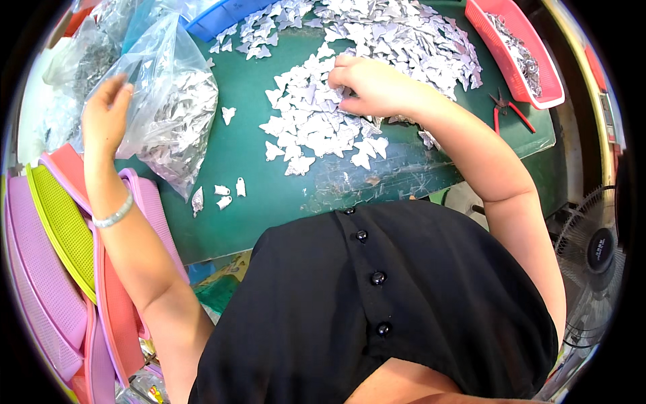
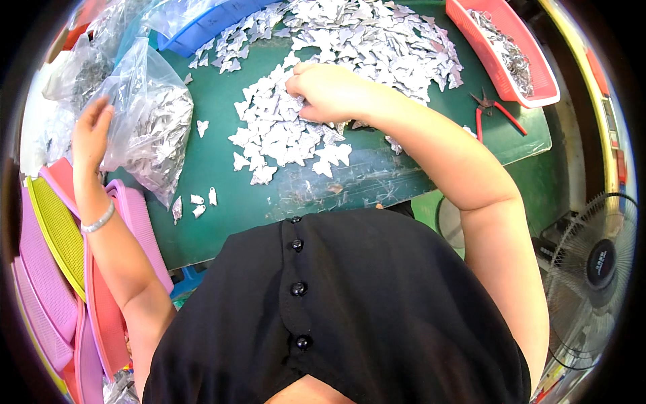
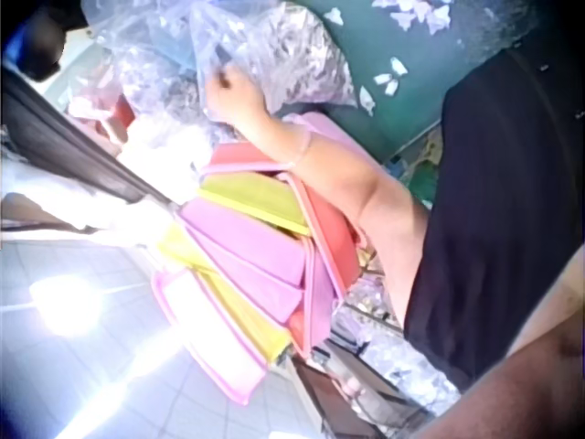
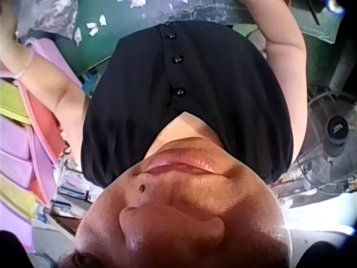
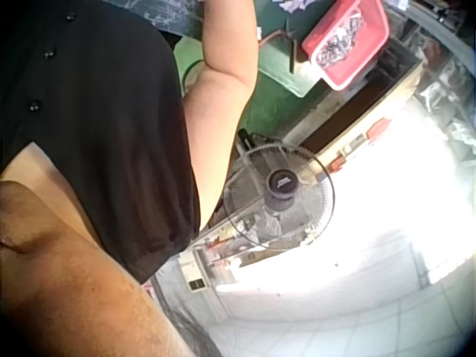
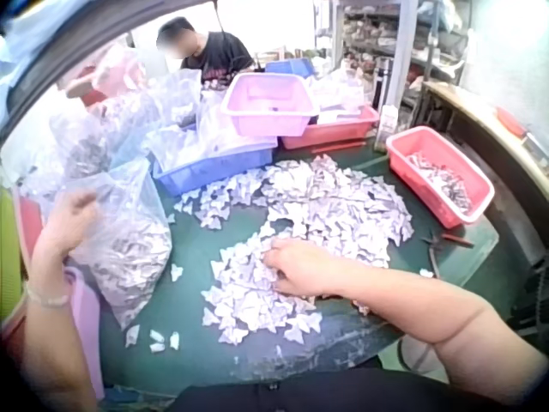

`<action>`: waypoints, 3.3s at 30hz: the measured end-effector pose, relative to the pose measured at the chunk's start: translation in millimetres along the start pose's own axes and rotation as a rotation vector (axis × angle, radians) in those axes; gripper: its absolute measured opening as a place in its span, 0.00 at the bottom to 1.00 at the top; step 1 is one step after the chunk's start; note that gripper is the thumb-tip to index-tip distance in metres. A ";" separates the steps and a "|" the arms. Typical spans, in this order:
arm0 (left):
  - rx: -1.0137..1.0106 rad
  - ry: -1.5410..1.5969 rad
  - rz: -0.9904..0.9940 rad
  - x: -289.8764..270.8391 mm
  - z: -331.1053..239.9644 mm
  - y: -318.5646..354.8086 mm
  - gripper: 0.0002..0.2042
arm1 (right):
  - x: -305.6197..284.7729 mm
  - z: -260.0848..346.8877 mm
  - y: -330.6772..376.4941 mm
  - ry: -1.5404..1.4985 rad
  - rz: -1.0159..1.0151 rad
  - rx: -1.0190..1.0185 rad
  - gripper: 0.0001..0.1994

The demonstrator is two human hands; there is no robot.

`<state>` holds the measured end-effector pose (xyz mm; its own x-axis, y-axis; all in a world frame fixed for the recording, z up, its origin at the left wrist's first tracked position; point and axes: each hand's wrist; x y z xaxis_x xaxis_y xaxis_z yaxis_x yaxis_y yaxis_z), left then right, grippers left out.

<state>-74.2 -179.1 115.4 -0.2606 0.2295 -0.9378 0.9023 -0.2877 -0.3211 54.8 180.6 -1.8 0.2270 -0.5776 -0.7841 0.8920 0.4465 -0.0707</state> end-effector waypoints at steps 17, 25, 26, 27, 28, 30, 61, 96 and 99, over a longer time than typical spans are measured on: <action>0.166 0.192 0.413 127.2 -175.3 60.3 0.14 | -23.1 -22.3 17.9 -1.029 -0.249 0.162 0.16; -0.078 0.929 0.445 136.8 -159.3 64.5 0.08 | -29.0 -34.3 22.2 -1.686 -0.336 0.096 0.15; -0.068 1.024 0.389 138.7 -158.6 64.4 0.06 | -29.7 -37.1 19.1 -1.747 -0.375 0.096 0.13; -0.135 1.141 0.444 136.8 -157.8 62.8 0.06 | -31.8 -38.6 15.8 -1.697 -0.379 0.134 0.12; -0.203 1.256 0.499 130.9 -157.5 59.5 0.06 | -34.9 -38.7 12.2 -1.646 -0.384 0.171 0.12; -0.285 1.511 0.582 131.7 -148.0 57.3 0.07 | -34.9 -40.3 4.5 -1.478 -0.352 0.247 0.10; -0.460 1.799 0.656 137.1 -127.4 16.1 0.06 | -49.9 -50.4 -34.5 -1.678 -0.160 0.169 0.08; 0.091 -0.018 0.750 140.5 -178.4 -5.9 0.15 | -16.6 -38.4 -86.1 -0.038 0.136 0.121 0.12; 0.066 0.059 0.693 149.1 -171.8 -1.3 0.14 | -24.1 -27.1 -89.7 -0.020 0.212 0.184 0.12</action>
<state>-55.2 15.2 -1.3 0.3883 0.0219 -0.9213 0.8307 -0.4411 0.3396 -41.3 173.0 6.7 0.4224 -0.4983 -0.7571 0.8791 0.4287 0.2083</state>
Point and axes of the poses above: each hand's wrist, its own y-axis away from the middle knuckle, its own x-axis out of the palm, z = x × y, and after that the axes turned 13 degrees about -y, right-handed
